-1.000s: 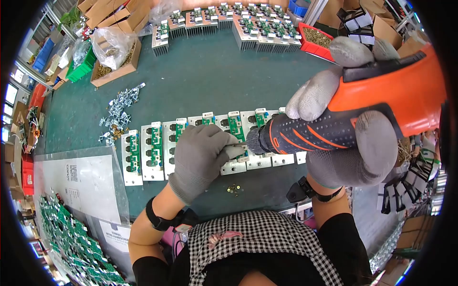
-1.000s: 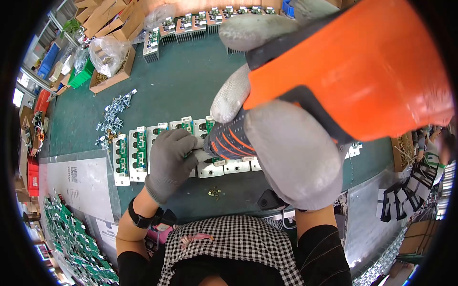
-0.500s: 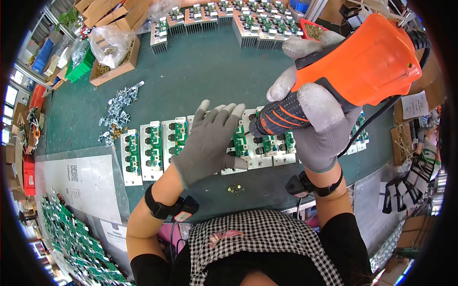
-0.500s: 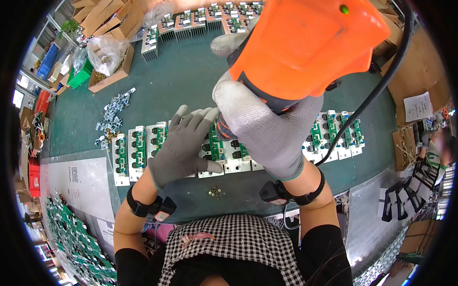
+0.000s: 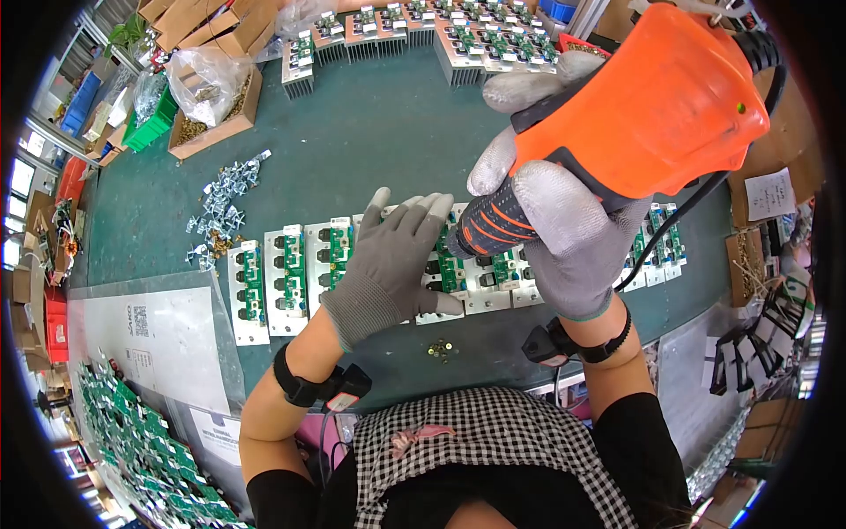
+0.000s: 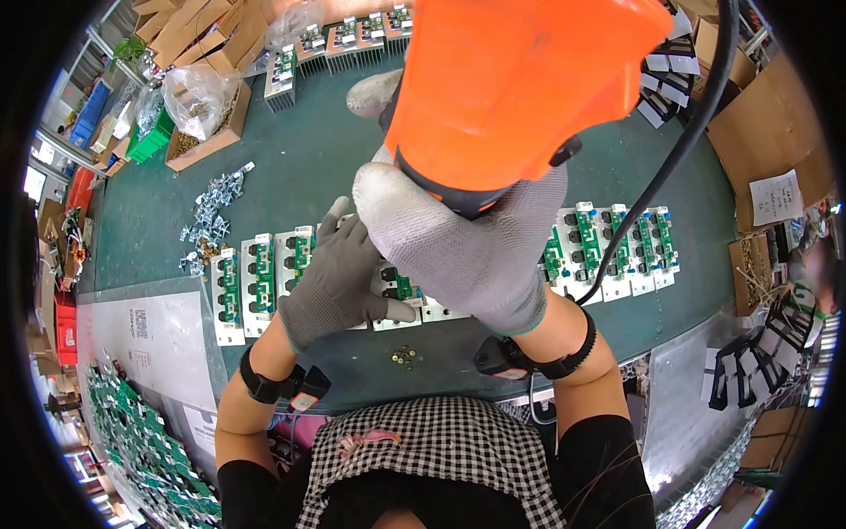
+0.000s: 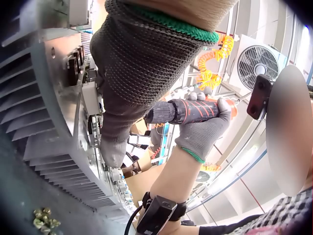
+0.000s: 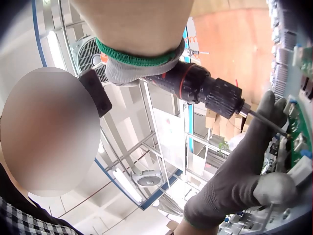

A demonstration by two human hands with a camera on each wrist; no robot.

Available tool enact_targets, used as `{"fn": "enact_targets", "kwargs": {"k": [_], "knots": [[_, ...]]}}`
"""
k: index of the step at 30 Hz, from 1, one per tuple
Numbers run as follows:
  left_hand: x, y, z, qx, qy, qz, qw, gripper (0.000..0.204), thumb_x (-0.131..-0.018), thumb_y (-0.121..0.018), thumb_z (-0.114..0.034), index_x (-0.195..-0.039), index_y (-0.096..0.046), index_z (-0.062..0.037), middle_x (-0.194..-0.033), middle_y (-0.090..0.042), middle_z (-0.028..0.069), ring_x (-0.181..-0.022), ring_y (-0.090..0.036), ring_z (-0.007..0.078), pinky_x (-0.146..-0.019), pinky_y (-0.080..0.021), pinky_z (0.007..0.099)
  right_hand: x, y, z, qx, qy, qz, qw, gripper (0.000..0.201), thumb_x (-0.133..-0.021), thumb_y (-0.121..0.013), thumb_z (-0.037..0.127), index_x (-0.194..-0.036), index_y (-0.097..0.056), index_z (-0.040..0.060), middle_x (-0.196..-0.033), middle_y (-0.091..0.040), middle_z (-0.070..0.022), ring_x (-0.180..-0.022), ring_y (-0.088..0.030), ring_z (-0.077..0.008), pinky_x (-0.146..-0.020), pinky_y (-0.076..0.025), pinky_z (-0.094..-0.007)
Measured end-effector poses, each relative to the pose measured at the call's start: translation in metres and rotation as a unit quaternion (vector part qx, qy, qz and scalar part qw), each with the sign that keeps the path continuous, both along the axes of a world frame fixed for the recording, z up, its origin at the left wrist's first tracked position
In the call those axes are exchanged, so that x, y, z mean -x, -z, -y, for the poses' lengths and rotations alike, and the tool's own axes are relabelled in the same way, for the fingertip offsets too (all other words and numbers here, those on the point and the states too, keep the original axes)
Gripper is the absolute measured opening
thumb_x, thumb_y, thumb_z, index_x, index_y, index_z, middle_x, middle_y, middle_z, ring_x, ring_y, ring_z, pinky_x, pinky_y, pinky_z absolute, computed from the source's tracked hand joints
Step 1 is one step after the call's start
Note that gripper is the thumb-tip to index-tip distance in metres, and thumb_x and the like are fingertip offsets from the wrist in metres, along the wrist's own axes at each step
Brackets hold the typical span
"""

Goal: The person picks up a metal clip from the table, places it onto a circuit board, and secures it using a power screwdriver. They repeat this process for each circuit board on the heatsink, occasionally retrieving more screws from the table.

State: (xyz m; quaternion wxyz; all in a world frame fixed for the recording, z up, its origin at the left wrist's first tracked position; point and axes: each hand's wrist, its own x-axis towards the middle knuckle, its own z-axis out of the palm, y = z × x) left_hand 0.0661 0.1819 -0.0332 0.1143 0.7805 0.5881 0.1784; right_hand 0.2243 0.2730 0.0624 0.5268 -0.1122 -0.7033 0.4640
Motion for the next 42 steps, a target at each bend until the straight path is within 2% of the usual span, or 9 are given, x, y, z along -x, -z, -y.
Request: {"fn": "enact_targets", "kwargs": {"k": [3,13,18,22,25,34,38,39,42], "knots": [[-0.001,-0.007,-0.001,0.034,-0.007,-0.033,0.999,0.121,-0.054,-0.078,-0.064,-0.146,-0.029,-0.0036,-0.139,-0.047,0.0137,-0.135,-0.042,0.0279,-0.118,-0.014,0.0509,0.001,-0.004,-0.002,-0.014,0.002,0.012,1.000,0.057,-0.083,-0.059,0.000,-0.135,-0.037,-0.0019,-0.117,-0.059,-0.0254,-0.073,-0.064,-0.0237,-0.066,-0.054,-0.0348],[0.005,0.002,-0.002,0.115,0.018,0.083,0.990,0.119,-0.055,-0.079,-0.064,-0.145,-0.031,-0.0022,-0.136,-0.048,0.0152,-0.134,-0.042,0.0291,-0.119,-0.013,0.0500,0.025,-0.001,0.007,0.011,0.046,-0.007,0.999,0.053,-0.075,-0.056,-0.012,-0.125,-0.045,-0.0026,-0.103,-0.065,-0.0188,-0.070,-0.064,-0.0183,-0.062,-0.053,-0.0309],[0.002,0.000,0.000,0.047,0.004,-0.038,0.998,0.118,-0.056,-0.078,-0.065,-0.144,-0.032,-0.0010,-0.136,-0.049,0.0155,-0.133,-0.043,0.0301,-0.119,-0.012,0.0494,0.026,-0.006,0.009,0.026,0.053,0.013,0.998,0.048,-0.074,-0.057,-0.011,-0.120,-0.047,-0.0038,-0.103,-0.066,-0.0179,-0.069,-0.064,-0.0171,-0.061,-0.053,-0.0304],[0.006,-0.003,0.000,0.066,0.020,0.026,0.997,0.115,-0.058,-0.076,-0.066,-0.144,-0.033,-0.0013,-0.137,-0.048,0.0152,-0.133,-0.042,0.0307,-0.119,-0.013,0.0500,0.022,-0.009,0.016,-0.007,0.052,0.006,0.999,0.050,-0.075,-0.055,-0.010,-0.124,-0.045,-0.0052,-0.107,-0.065,-0.0196,-0.069,-0.063,-0.0181,-0.063,-0.053,-0.0312],[0.007,0.010,0.004,-0.047,0.025,0.003,0.999,0.111,-0.061,-0.073,-0.066,-0.143,-0.035,-0.0016,-0.138,-0.047,0.0151,-0.134,-0.041,0.0308,-0.118,-0.013,0.0515,-0.003,-0.011,0.025,-0.012,0.002,0.019,1.000,0.057,-0.079,-0.059,0.001,-0.132,-0.038,-0.0039,-0.114,-0.062,-0.0209,-0.072,-0.063,-0.0207,-0.066,-0.054,-0.0335],[-0.004,-0.008,0.027,-0.073,-0.006,-0.076,0.994,0.098,-0.069,-0.076,-0.052,-0.145,-0.035,-0.0070,-0.144,-0.043,0.0154,-0.137,-0.036,0.0336,-0.117,-0.016,0.0518,-0.047,-0.002,0.068,0.099,-0.148,-0.036,0.983,0.071,-0.082,-0.070,0.016,-0.141,-0.031,0.0049,-0.123,-0.056,-0.0207,-0.084,-0.066,-0.0252,-0.073,-0.058,-0.0374],[0.001,-0.035,0.042,-0.111,-0.053,0.012,0.992,0.080,-0.075,-0.076,-0.032,-0.142,-0.041,-0.0061,-0.138,-0.049,0.0163,-0.133,-0.040,0.0348,-0.115,-0.023,0.0460,-0.039,0.019,0.080,0.059,-0.115,0.003,0.992,0.062,-0.078,-0.065,0.005,-0.133,-0.036,0.0044,-0.118,-0.058,-0.0194,-0.082,-0.066,-0.0232,-0.073,-0.057,-0.0364],[0.001,-0.042,0.046,-0.145,-0.068,0.051,0.986,0.066,-0.078,-0.074,-0.025,-0.136,-0.048,-0.0064,-0.128,-0.055,0.0157,-0.122,-0.049,0.0351,-0.106,-0.035,0.0436,-0.036,0.024,0.082,0.054,-0.102,0.012,0.993,0.061,-0.077,-0.063,0.002,-0.132,-0.037,0.0043,-0.117,-0.059,-0.0190,-0.081,-0.066,-0.0226,-0.073,-0.057,-0.0362],[0.005,-0.054,0.066,-0.057,-0.154,0.140,0.977,0.057,-0.080,-0.073,-0.022,-0.131,-0.053,-0.0059,-0.120,-0.059,0.0165,-0.115,-0.055,0.0346,-0.097,-0.044,0.0402,-0.029,0.046,0.079,0.061,-0.085,0.027,0.994,0.061,-0.072,-0.055,-0.005,-0.129,-0.038,0.0044,-0.114,-0.060,-0.0177,-0.078,-0.064,-0.0212,-0.072,-0.056,-0.0360]]}}
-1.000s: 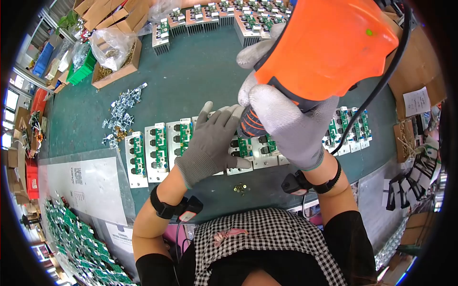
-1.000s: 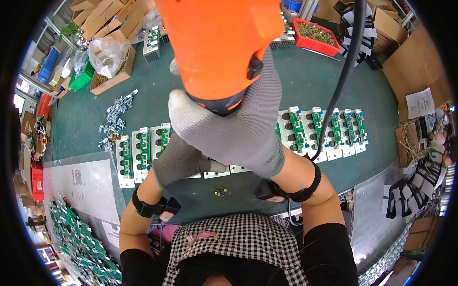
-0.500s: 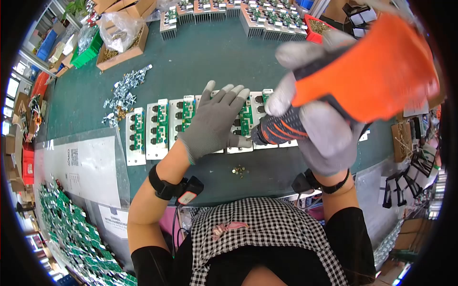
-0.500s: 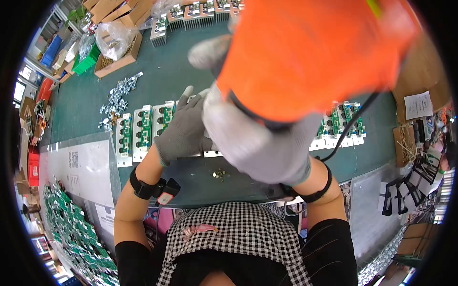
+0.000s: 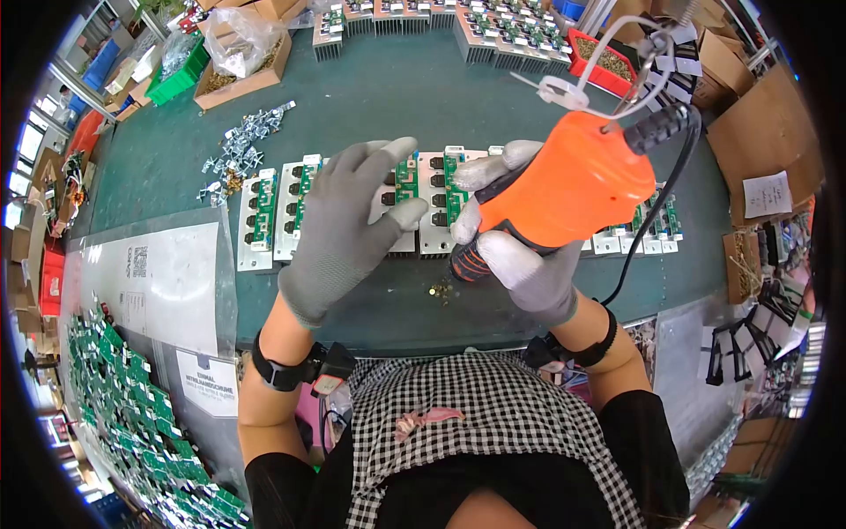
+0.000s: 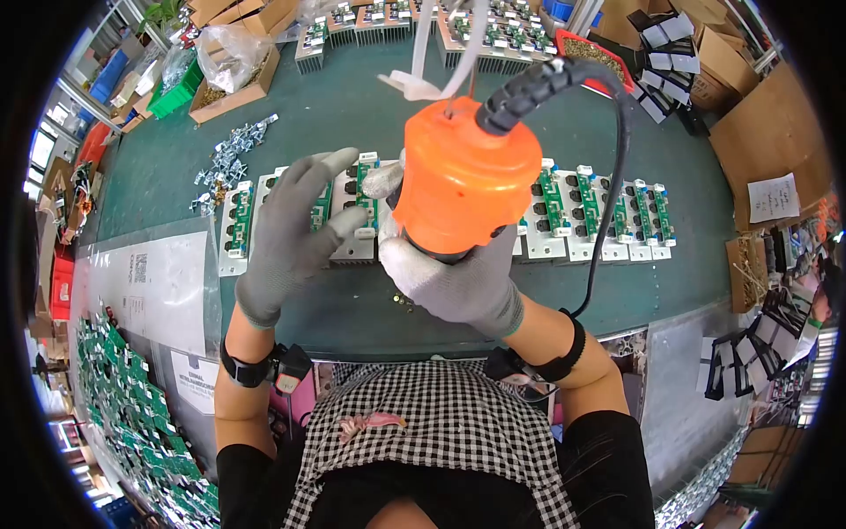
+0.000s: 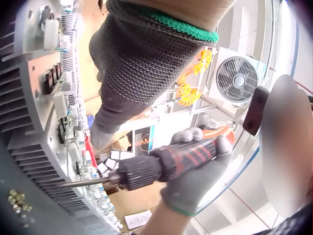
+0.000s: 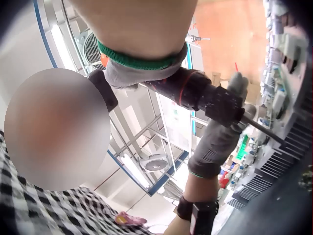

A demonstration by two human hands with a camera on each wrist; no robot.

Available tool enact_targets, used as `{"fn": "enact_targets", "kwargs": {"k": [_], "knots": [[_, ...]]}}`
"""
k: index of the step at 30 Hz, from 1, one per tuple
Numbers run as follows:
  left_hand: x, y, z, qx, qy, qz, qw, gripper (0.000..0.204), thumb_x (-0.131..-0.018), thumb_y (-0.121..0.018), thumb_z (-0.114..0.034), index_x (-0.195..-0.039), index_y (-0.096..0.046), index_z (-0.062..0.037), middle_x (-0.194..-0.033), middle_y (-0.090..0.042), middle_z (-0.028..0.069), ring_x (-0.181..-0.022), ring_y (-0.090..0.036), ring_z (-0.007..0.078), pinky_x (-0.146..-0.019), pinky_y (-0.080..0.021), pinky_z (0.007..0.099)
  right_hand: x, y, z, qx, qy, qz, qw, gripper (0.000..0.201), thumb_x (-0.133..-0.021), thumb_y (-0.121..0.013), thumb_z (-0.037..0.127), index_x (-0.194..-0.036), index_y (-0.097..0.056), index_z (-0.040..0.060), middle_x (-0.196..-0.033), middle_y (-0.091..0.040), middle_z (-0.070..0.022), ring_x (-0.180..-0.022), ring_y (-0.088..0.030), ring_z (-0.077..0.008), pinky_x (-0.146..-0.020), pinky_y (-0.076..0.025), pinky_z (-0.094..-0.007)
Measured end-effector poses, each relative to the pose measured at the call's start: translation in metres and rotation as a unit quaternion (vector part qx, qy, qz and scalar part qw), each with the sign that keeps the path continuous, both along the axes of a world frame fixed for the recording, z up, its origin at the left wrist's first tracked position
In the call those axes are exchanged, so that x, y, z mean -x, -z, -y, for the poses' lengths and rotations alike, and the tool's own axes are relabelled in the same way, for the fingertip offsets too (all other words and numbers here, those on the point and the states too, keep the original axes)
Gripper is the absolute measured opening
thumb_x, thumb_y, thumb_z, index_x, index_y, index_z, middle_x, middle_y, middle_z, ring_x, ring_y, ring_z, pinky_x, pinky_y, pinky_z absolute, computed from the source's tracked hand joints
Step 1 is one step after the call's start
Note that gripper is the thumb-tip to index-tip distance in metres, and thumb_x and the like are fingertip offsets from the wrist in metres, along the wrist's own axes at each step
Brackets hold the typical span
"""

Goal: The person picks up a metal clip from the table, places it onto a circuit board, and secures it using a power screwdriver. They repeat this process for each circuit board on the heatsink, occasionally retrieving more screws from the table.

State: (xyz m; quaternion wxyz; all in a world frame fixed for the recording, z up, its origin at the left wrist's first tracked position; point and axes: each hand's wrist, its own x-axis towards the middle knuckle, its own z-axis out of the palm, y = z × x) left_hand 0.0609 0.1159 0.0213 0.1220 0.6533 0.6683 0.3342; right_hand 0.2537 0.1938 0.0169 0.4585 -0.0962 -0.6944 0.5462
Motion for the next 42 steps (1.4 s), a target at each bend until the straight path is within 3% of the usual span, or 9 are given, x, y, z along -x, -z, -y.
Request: {"fn": "enact_targets", "kwargs": {"k": [1,4,7,10,16,17,24,27,42], "knots": [[0.000,0.003,0.003,-0.061,-0.015,-0.008,0.998,0.045,-0.081,-0.072,-0.015,-0.123,-0.059,-0.0051,-0.108,-0.062,0.0143,-0.100,-0.060,0.0289,-0.085,-0.049,0.0349,0.003,0.006,-0.001,0.002,0.005,0.005,1.000,0.061,-0.070,-0.052,-0.008,-0.128,-0.038,0.0044,-0.113,-0.060,-0.0173,-0.077,-0.064,-0.0207,-0.072,-0.056,-0.0359],[0.002,0.012,0.015,-0.018,-0.020,0.061,0.998,0.036,-0.081,-0.071,-0.012,-0.115,-0.063,-0.0035,-0.099,-0.062,0.0113,-0.089,-0.061,0.0234,-0.079,-0.048,0.0325,0.008,0.005,0.002,0.029,0.020,0.004,0.999,0.061,-0.070,-0.052,-0.008,-0.128,-0.038,0.0043,-0.112,-0.061,-0.0164,-0.077,-0.064,-0.0207,-0.072,-0.056,-0.0363],[-0.012,0.017,0.028,0.066,0.060,0.170,0.981,0.030,-0.082,-0.070,-0.010,-0.111,-0.065,-0.0028,-0.092,-0.061,0.0085,-0.081,-0.059,0.0184,-0.074,-0.047,0.0294,-0.001,-0.002,-0.006,0.004,0.010,-0.018,1.000,0.061,-0.073,-0.057,-0.002,-0.130,-0.038,0.0033,-0.115,-0.060,-0.0177,-0.078,-0.064,-0.0218,-0.071,-0.056,-0.0368],[-0.043,0.028,0.030,0.078,0.066,0.093,0.990,0.024,-0.080,-0.072,-0.012,-0.104,-0.068,-0.0059,-0.085,-0.058,0.0091,-0.076,-0.060,0.0235,-0.069,-0.048,0.0319,-0.018,-0.033,-0.009,0.057,-0.015,-0.067,0.996,0.063,-0.077,-0.061,0.006,-0.135,-0.035,0.0015,-0.119,-0.058,-0.0196,-0.078,-0.064,-0.0234,-0.070,-0.057,-0.0377],[-0.056,0.027,0.005,0.135,0.130,0.167,0.968,0.019,-0.079,-0.073,-0.013,-0.097,-0.070,-0.0078,-0.083,-0.057,0.0086,-0.074,-0.060,0.0238,-0.067,-0.048,0.0340,-0.041,-0.066,-0.019,0.013,-0.050,-0.169,0.984,0.069,-0.087,-0.063,0.019,-0.143,-0.029,-0.0004,-0.128,-0.052,-0.0234,-0.080,-0.065,-0.0254,-0.066,-0.057,-0.0392],[-0.056,0.024,0.002,0.160,0.141,0.166,0.963,0.020,-0.083,-0.071,-0.017,-0.102,-0.071,-0.0122,-0.087,-0.060,0.0084,-0.083,-0.063,0.0251,-0.073,-0.050,0.0358,-0.045,-0.068,-0.022,0.004,-0.058,-0.175,0.983,0.070,-0.087,-0.063,0.019,-0.144,-0.028,-0.0003,-0.129,-0.051,-0.0239,-0.080,-0.065,-0.0253,-0.066,-0.057,-0.0392],[-0.064,0.020,-0.016,0.142,0.143,0.112,0.973,0.016,-0.081,-0.070,-0.017,-0.096,-0.071,-0.0127,-0.086,-0.061,0.0077,-0.079,-0.063,0.0264,-0.069,-0.050,0.0369,-0.063,-0.074,-0.049,-0.084,-0.091,-0.181,0.976,0.073,-0.089,-0.064,0.023,-0.147,-0.026,0.0001,-0.129,-0.051,-0.0240,-0.076,-0.065,-0.0240,-0.062,-0.057,-0.0385],[-0.068,0.023,-0.020,0.115,0.134,0.144,0.974,0.015,-0.077,-0.075,-0.011,-0.092,-0.071,-0.0085,-0.081,-0.059,0.0069,-0.068,-0.062,0.0236,-0.060,-0.048,0.0346,-0.065,-0.074,-0.060,-0.103,-0.119,-0.181,0.971,0.073,-0.089,-0.064,0.023,-0.147,-0.027,0.0002,-0.128,-0.052,-0.0233,-0.074,-0.065,-0.0236,-0.061,-0.057,-0.0378],[-0.067,0.023,-0.039,-0.041,0.122,0.007,0.992,0.013,-0.073,-0.073,-0.011,-0.086,-0.069,-0.0098,-0.079,-0.061,0.0064,-0.069,-0.059,0.0240,-0.061,-0.045,0.0365,-0.059,-0.075,-0.064,-0.064,-0.043,-0.157,0.985,0.070,-0.088,-0.059,0.020,-0.146,-0.026,-0.0007,-0.130,-0.052,-0.0238,-0.075,-0.063,-0.0238,-0.063,-0.055,-0.0381]]}}
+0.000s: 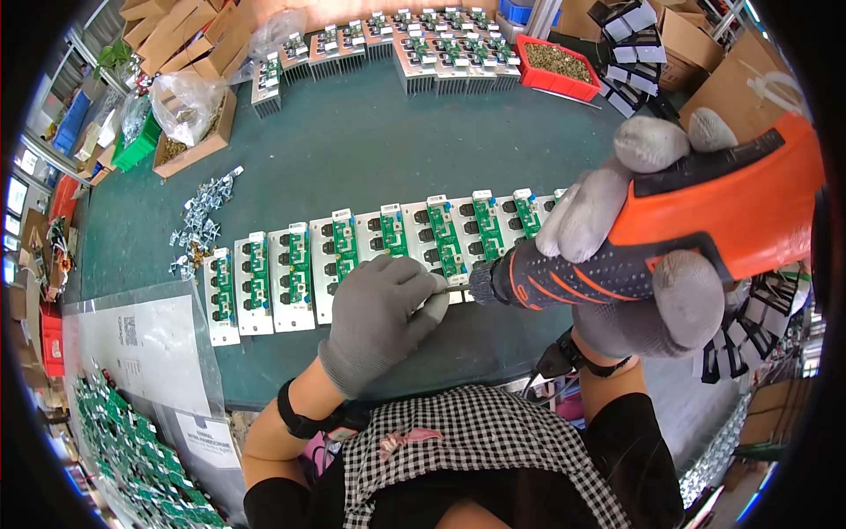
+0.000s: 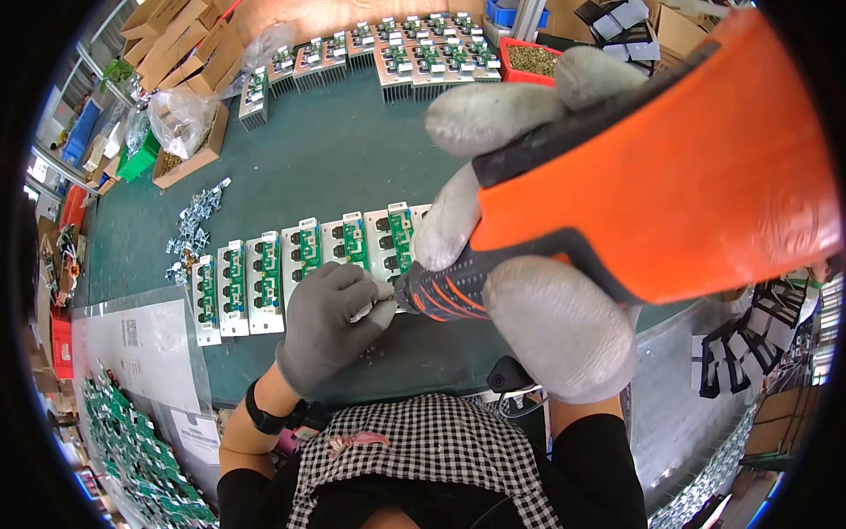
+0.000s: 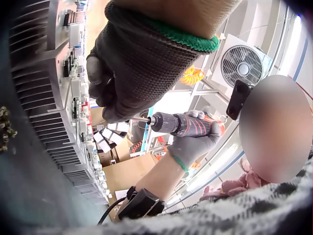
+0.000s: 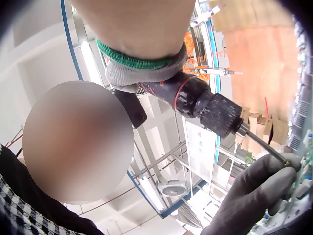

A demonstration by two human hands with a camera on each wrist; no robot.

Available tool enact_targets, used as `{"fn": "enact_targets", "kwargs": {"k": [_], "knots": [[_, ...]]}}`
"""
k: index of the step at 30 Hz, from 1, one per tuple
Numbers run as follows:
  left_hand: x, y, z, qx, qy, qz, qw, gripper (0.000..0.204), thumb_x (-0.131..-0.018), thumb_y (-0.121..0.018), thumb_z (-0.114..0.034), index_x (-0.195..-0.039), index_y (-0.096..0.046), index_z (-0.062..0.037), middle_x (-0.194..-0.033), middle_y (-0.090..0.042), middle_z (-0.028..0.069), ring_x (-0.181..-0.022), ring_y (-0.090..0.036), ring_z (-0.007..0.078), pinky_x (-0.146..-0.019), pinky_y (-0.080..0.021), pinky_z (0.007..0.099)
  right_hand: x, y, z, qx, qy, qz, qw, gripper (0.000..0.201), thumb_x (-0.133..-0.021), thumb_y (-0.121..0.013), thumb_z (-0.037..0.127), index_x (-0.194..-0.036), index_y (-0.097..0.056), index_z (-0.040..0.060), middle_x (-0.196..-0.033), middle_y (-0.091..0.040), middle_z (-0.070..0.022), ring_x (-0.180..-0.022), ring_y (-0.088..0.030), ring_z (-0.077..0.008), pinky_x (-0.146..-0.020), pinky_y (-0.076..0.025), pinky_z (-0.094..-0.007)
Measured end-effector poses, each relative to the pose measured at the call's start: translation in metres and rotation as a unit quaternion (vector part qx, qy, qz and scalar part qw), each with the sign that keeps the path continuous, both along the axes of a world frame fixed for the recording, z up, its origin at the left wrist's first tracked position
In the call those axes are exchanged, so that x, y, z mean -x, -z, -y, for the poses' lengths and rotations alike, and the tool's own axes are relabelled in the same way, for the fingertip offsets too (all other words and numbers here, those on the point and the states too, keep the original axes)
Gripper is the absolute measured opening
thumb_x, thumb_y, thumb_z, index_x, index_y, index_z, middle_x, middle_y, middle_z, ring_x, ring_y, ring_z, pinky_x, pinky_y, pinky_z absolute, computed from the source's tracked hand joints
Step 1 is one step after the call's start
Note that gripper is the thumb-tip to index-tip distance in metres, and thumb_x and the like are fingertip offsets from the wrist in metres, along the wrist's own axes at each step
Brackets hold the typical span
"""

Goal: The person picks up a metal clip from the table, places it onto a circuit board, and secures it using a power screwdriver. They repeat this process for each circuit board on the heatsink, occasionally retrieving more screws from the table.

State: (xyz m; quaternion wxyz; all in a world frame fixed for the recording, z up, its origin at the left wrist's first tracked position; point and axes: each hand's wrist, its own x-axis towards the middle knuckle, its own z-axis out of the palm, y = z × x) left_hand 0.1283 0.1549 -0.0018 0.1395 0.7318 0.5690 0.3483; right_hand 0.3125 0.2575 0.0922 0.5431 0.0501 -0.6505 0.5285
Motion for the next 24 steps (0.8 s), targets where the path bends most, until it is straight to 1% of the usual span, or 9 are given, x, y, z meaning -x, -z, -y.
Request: {"fn": "enact_targets", "kwargs": {"k": [3,6,9,12,14,16,17,20,24], "knots": [[0.001,0.003,-0.006,-0.039,0.006,-0.058,0.998,0.017,-0.071,-0.075,-0.013,-0.087,-0.068,-0.0105,-0.080,-0.061,0.0053,-0.073,-0.058,0.0245,-0.067,-0.045,0.0380,0.005,-0.002,-0.001,0.044,0.049,0.008,0.998,0.069,-0.087,-0.056,0.019,-0.145,-0.027,-0.0018,-0.128,-0.053,-0.0243,-0.074,-0.062,-0.0243,-0.063,-0.055,-0.0387],[0.001,-0.002,-0.009,-0.026,0.005,-0.077,0.997,0.018,-0.071,-0.076,-0.018,-0.086,-0.068,-0.0107,-0.078,-0.060,0.0031,-0.076,-0.058,0.0255,-0.072,-0.043,0.0407,0.008,-0.006,-0.002,0.099,0.113,0.032,0.988,0.067,-0.085,-0.054,0.018,-0.144,-0.028,-0.0028,-0.126,-0.053,-0.0248,-0.074,-0.061,-0.0247,-0.063,-0.054,-0.0393],[0.007,0.004,-0.021,0.024,0.003,-0.093,0.995,0.046,-0.070,-0.079,-0.030,-0.107,-0.065,-0.0086,-0.095,-0.063,0.0072,-0.092,-0.059,0.0295,-0.084,-0.044,0.0435,0.013,-0.008,-0.008,0.095,0.194,0.076,0.974,0.066,-0.084,-0.051,0.017,-0.142,-0.029,-0.0038,-0.125,-0.054,-0.0254,-0.073,-0.061,-0.0252,-0.063,-0.053,-0.0399],[0.011,0.006,-0.039,-0.004,-0.027,-0.083,0.996,0.085,-0.065,-0.081,-0.044,-0.133,-0.049,-0.0041,-0.122,-0.057,0.0156,-0.115,-0.053,0.0339,-0.099,-0.039,0.0460,0.021,0.001,-0.013,0.074,0.288,0.143,0.944,0.060,-0.081,-0.050,0.011,-0.136,-0.035,-0.0044,-0.116,-0.058,-0.0247,-0.071,-0.062,-0.0255,-0.064,-0.054,-0.0391],[0.012,0.017,-0.046,0.026,-0.015,-0.130,0.991,0.099,-0.064,-0.079,-0.054,-0.138,-0.041,-0.0008,-0.132,-0.051,0.0171,-0.125,-0.046,0.0332,-0.108,-0.030,0.0456,0.023,0.014,-0.030,0.018,0.288,0.153,0.945,0.057,-0.080,-0.050,0.009,-0.134,-0.038,-0.0040,-0.114,-0.059,-0.0248,-0.070,-0.062,-0.0251,-0.063,-0.054,-0.0383],[0.012,0.026,-0.052,0.057,-0.002,-0.176,0.983,0.114,-0.062,-0.076,-0.064,-0.143,-0.033,0.0025,-0.141,-0.045,0.0187,-0.136,-0.039,0.0325,-0.117,-0.022,0.0451,0.026,0.019,-0.035,0.012,0.260,0.143,0.955,0.055,-0.080,-0.052,0.007,-0.133,-0.039,-0.0035,-0.113,-0.060,-0.0246,-0.069,-0.063,-0.0249,-0.063,-0.054,-0.0377],[0.011,0.026,-0.054,0.070,0.001,-0.186,0.980,0.114,-0.062,-0.075,-0.066,-0.143,-0.033,0.0025,-0.141,-0.046,0.0188,-0.136,-0.039,0.0320,-0.117,-0.021,0.0453,0.031,0.020,-0.035,0.034,0.233,0.130,0.963,0.056,-0.080,-0.053,0.007,-0.133,-0.039,-0.0034,-0.113,-0.060,-0.0244,-0.069,-0.063,-0.0249,-0.063,-0.054,-0.0374],[0.010,0.027,-0.057,0.097,0.007,-0.203,0.974,0.114,-0.063,-0.073,-0.068,-0.144,-0.033,0.0021,-0.140,-0.047,0.0188,-0.137,-0.039,0.0302,-0.118,-0.019,0.0456,0.039,0.021,-0.033,0.062,0.216,0.131,0.966,0.057,-0.078,-0.059,0.006,-0.132,-0.040,-0.0030,-0.113,-0.061,-0.0238,-0.069,-0.065,-0.0242,-0.063,-0.055,-0.0366],[0.012,0.027,-0.056,0.098,0.007,-0.204,0.974,0.112,-0.064,-0.073,-0.068,-0.144,-0.034,0.0009,-0.139,-0.048,0.0176,-0.136,-0.041,0.0286,-0.118,-0.019,0.0453,0.043,0.022,-0.032,0.073,0.213,0.133,0.965,0.057,-0.078,-0.060,0.005,-0.131,-0.040,-0.0028,-0.112,-0.062,-0.0238,-0.068,-0.064,-0.0233,-0.063,-0.055,-0.0362]]}}
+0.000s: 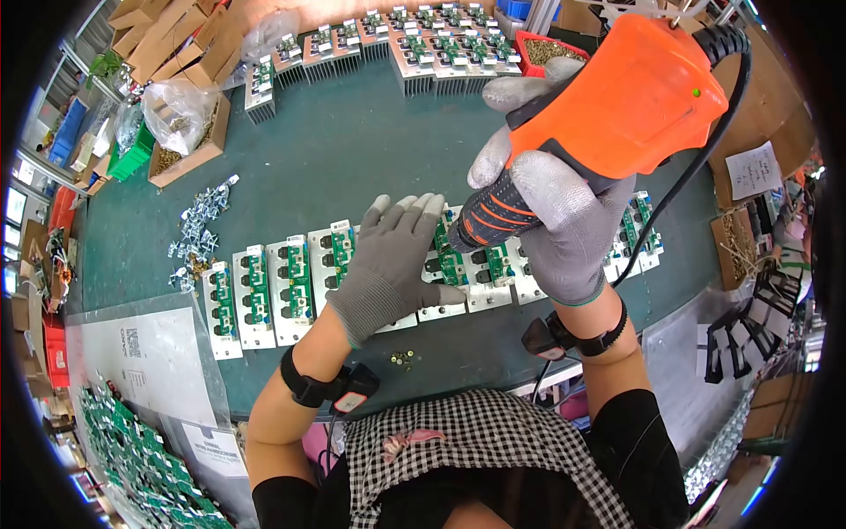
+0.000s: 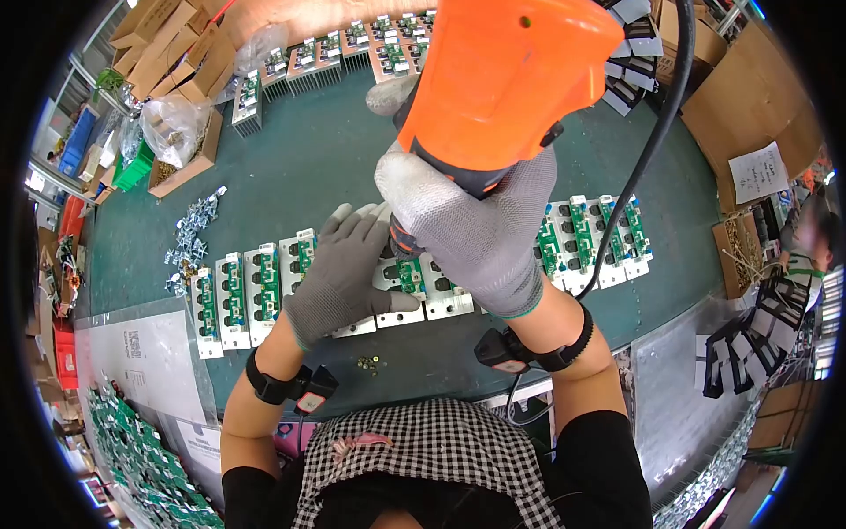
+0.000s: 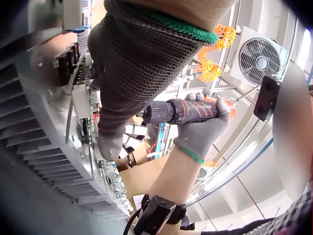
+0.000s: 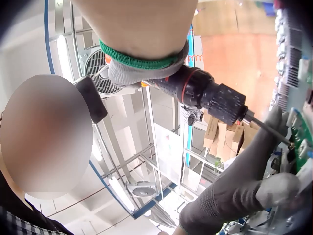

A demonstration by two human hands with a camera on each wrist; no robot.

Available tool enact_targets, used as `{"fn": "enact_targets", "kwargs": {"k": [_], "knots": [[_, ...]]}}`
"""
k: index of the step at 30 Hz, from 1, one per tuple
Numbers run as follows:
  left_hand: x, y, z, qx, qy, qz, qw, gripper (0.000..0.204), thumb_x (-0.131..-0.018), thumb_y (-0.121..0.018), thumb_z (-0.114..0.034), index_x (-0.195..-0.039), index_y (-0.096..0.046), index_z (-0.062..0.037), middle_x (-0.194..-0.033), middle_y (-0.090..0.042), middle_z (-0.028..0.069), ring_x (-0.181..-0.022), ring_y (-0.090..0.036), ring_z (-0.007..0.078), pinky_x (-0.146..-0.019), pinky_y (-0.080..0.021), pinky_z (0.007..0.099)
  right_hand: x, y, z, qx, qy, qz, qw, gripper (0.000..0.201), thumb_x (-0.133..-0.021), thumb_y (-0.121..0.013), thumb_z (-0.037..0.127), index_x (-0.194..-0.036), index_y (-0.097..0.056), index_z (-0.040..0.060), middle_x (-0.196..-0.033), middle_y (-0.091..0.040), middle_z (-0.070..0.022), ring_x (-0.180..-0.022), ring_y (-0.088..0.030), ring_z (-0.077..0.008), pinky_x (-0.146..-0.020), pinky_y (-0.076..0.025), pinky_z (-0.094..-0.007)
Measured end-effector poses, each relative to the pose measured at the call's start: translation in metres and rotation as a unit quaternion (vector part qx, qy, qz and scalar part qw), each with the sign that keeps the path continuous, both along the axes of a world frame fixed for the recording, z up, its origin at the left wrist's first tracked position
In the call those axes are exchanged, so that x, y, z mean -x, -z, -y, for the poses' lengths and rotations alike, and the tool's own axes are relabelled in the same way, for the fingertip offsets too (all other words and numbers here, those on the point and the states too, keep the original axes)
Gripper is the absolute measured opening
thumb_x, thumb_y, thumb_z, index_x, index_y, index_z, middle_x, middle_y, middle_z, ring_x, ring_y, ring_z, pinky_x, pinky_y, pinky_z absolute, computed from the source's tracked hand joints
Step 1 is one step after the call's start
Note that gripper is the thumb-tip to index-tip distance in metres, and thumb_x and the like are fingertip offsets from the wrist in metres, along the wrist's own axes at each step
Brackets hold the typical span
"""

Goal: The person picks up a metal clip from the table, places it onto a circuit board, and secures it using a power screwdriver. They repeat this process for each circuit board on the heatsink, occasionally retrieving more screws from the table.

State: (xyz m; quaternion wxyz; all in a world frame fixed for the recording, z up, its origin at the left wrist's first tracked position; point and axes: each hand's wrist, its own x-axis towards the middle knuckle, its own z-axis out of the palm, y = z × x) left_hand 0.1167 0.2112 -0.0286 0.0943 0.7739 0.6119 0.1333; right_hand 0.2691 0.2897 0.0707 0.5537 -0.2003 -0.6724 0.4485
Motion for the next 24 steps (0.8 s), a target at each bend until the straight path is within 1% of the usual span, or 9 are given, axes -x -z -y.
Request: {"fn": "enact_targets", "kwargs": {"k": [3,8,12,17,19,22,23,24], "knots": [[0.002,0.000,-0.003,0.001,0.009,-0.011,1.000,0.110,-0.065,-0.073,-0.067,-0.144,-0.035,0.0001,-0.138,-0.049,0.0164,-0.135,-0.042,0.0280,-0.118,-0.018,0.0452,0.004,-0.002,0.000,0.021,-0.017,-0.013,1.000,0.055,-0.079,-0.058,0.004,-0.131,-0.040,-0.0028,-0.110,-0.062,-0.0232,-0.068,-0.064,-0.0229,-0.062,-0.054,-0.0356],[0.004,0.000,-0.004,0.009,0.025,-0.001,1.000,0.108,-0.066,-0.073,-0.066,-0.143,-0.035,-0.0006,-0.137,-0.050,0.0153,-0.134,-0.043,0.0277,-0.118,-0.018,0.0458,0.010,0.004,-0.003,-0.042,-0.031,-0.010,0.999,0.053,-0.078,-0.056,-0.002,-0.130,-0.042,-0.0030,-0.105,-0.065,-0.0210,-0.068,-0.064,-0.0220,-0.062,-0.053,-0.0343],[0.007,0.002,-0.003,0.015,0.036,0.021,0.999,0.107,-0.066,-0.073,-0.066,-0.143,-0.035,-0.0008,-0.136,-0.050,0.0152,-0.134,-0.042,0.0278,-0.118,-0.017,0.0463,0.017,0.008,0.001,-0.019,-0.027,-0.033,0.999,0.052,-0.077,-0.056,-0.006,-0.128,-0.045,-0.0034,-0.102,-0.066,-0.0185,-0.068,-0.064,-0.0204,-0.062,-0.053,-0.0340],[0.009,0.004,-0.003,0.004,0.052,0.013,0.999,0.108,-0.065,-0.073,-0.065,-0.143,-0.035,-0.0010,-0.138,-0.049,0.0157,-0.135,-0.042,0.0289,-0.118,-0.016,0.0488,0.024,0.005,0.014,-0.009,-0.014,-0.035,0.999,0.053,-0.077,-0.053,-0.008,-0.129,-0.044,-0.0048,-0.107,-0.065,-0.0203,-0.069,-0.063,-0.0201,-0.063,-0.053,-0.0345],[0.009,0.007,-0.001,0.000,0.055,0.012,0.998,0.109,-0.065,-0.073,-0.065,-0.144,-0.034,-0.0012,-0.141,-0.047,0.0166,-0.136,-0.039,0.0301,-0.118,-0.016,0.0498,0.014,-0.008,0.020,-0.061,-0.020,-0.001,0.998,0.053,-0.078,-0.055,-0.005,-0.130,-0.044,-0.0040,-0.107,-0.064,-0.0208,-0.069,-0.063,-0.0202,-0.065,-0.053,-0.0346],[0.015,0.001,0.011,-0.047,0.045,0.000,0.998,0.108,-0.066,-0.073,-0.065,-0.145,-0.033,-0.0028,-0.146,-0.041,0.0181,-0.140,-0.033,0.0330,-0.117,-0.016,0.0510,-0.003,-0.017,0.037,-0.057,-0.098,0.005,0.994,0.059,-0.080,-0.066,0.009,-0.134,-0.042,0.0014,-0.113,-0.061,-0.0217,-0.073,-0.064,-0.0212,-0.069,-0.055,-0.0346],[0.020,-0.006,0.020,-0.048,0.070,-0.016,0.996,0.104,-0.067,-0.076,-0.057,-0.146,-0.033,-0.0039,-0.148,-0.037,0.0194,-0.141,-0.028,0.0354,-0.117,-0.017,0.0505,-0.010,-0.008,0.041,-0.049,-0.125,0.008,0.991,0.062,-0.080,-0.068,0.012,-0.135,-0.041,0.0028,-0.115,-0.060,-0.0216,-0.074,-0.064,-0.0215,-0.069,-0.055,-0.0348],[0.026,-0.013,0.028,-0.027,0.065,-0.010,0.997,0.103,-0.067,-0.077,-0.053,-0.146,-0.033,-0.0041,-0.148,-0.036,0.0196,-0.141,-0.028,0.0356,-0.117,-0.017,0.0502,-0.010,-0.002,0.054,-0.006,-0.146,-0.014,0.989,0.065,-0.080,-0.070,0.014,-0.136,-0.038,0.0042,-0.116,-0.059,-0.0215,-0.076,-0.064,-0.0217,-0.070,-0.056,-0.0350]]}}
